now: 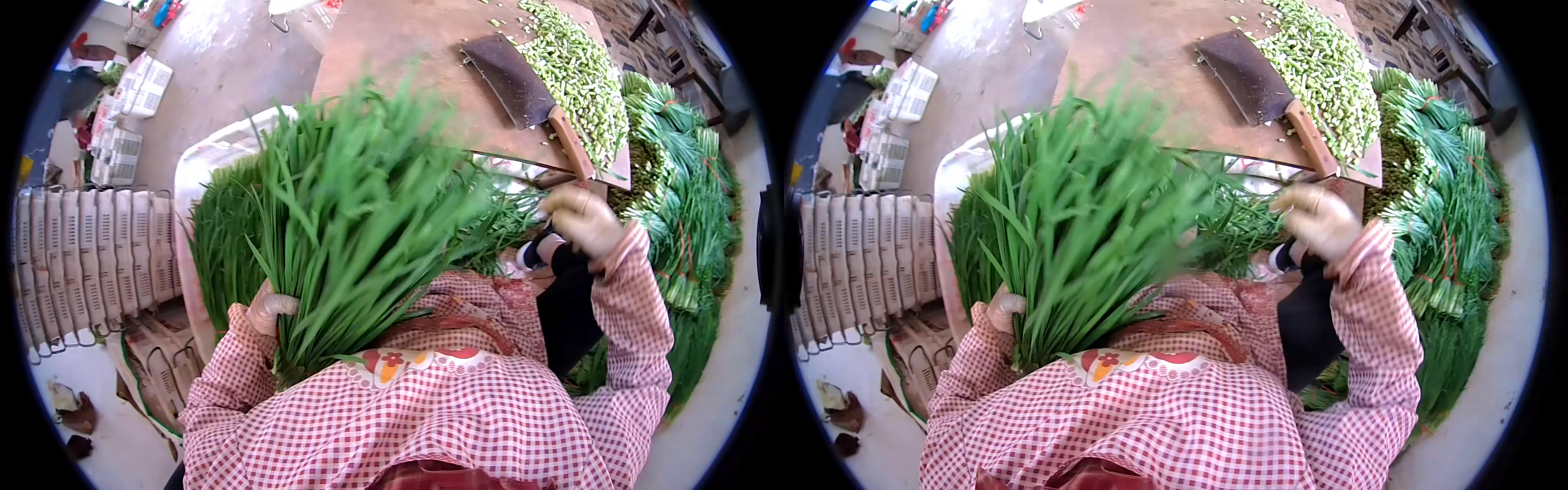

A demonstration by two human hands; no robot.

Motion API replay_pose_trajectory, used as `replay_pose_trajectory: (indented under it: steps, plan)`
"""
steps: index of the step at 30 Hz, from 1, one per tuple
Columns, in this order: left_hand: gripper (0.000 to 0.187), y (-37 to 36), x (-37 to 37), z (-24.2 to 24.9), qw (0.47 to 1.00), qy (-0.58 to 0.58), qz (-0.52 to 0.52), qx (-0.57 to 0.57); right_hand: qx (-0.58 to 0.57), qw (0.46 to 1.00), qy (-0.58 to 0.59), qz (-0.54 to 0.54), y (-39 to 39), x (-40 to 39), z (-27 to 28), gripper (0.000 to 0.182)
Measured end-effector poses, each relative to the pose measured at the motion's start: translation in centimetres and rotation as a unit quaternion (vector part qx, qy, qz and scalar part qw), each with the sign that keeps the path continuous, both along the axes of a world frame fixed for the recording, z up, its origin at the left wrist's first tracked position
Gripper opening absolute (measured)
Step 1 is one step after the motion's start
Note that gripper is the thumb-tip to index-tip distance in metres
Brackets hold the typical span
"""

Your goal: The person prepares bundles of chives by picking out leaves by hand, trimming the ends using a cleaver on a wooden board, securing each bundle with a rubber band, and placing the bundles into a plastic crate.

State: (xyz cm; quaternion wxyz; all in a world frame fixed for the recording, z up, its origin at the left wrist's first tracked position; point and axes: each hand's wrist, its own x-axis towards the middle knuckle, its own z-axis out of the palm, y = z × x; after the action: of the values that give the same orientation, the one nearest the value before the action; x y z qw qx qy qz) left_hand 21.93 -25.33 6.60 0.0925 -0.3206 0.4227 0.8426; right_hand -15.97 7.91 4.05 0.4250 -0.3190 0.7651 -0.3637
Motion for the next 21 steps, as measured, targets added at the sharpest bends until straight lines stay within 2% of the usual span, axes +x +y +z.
replay_pose_trajectory:
  steps: [1, 3, 5, 7, 9, 10, 11, 13, 14, 15, 17, 18, 20, 21]
  plan:
    - [0.072, -0.4, 0.4, 0.1, 0.999, -0.009, 0.036, 0.036, 0.069, 0.994, 0.056, 0.069, 0.6, 2.0, 0.3, 0.034]
    - [0.069, -1.6, 1.4, -1.8, 0.998, -0.002, 0.031, 0.053, 0.112, 0.962, 0.062, 0.242, -0.4, 5.1, -2.2, 0.041]
    - [0.069, -2.0, 1.5, -3.0, 0.993, 0.006, 0.044, 0.107, 0.124, 0.958, -0.017, 0.256, -2.5, 9.0, -2.5, 0.048]
    - [0.069, -1.6, 0.8, -2.9, 0.992, 0.003, 0.03, 0.122, 0.07, 0.955, -0.179, 0.225, -5.1, 11.9, -5.0, 0.06]
    - [0.068, -0.5, -0.1, -1.7, 0.986, -0.018, 0.039, 0.162, 0.063, 0.939, -0.272, 0.199, -8.3, 13.6, -2.1, 0.066]
    - [0.069, -1.7, 0.4, -2.3, 0.991, -0.018, -0.004, 0.132, 0.024, 0.931, -0.298, 0.211, -10.0, 15.2, -5.6, 0.065]
    - [0.069, -1.2, -0.1, -1.4, 0.992, -0.021, -0.007, 0.126, -0.05, 0.924, -0.325, 0.196, -10.7, 15.6, -6.1, 0.063]
    - [0.077, 0.4, -1.4, 0.7, 0.999, -0.032, -0.006, -0.03, -0.158, 0.903, -0.364, 0.163, -11.3, 16.2, -6.1, 0.06]
    - [0.089, 0.3, -1.5, 1.3, 0.993, -0.018, -0.058, -0.1, -0.192, 0.896, -0.374, 0.143, -11.2, 16.3, -5.6, 0.058]
    - [0.089, 0.7, -1.6, 1.8, 0.992, -0.021, -0.061, -0.104, -0.226, 0.887, -0.383, 0.124, -11.1, 16.4, -5.1, 0.056]
    - [0.115, 2.4, -1.9, 2.7, 0.933, 0.131, -0.115, -0.316, -0.288, 0.858, -0.412, 0.105, -10.7, 16.9, -5.4, 0.059]
    - [0.115, 2.4, -2.1, 2.2, 0.932, 0.131, -0.114, -0.319, -0.309, 0.848, -0.418, 0.104, -10.6, 16.9, -5.1, 0.059]
    - [0.122, 2.3, -2.5, 0.9, 0.808, 0.143, -0.169, -0.546, -0.275, 0.875, -0.37, 0.15, -10.3, 16.2, -4.0, 0.059]
    - [0.116, 3.4, -3.8, 3.0, 0.786, -0.019, -0.183, -0.591, -0.271, 0.867, -0.389, 0.153, -10.4, 16.4, -4.2, 0.061]
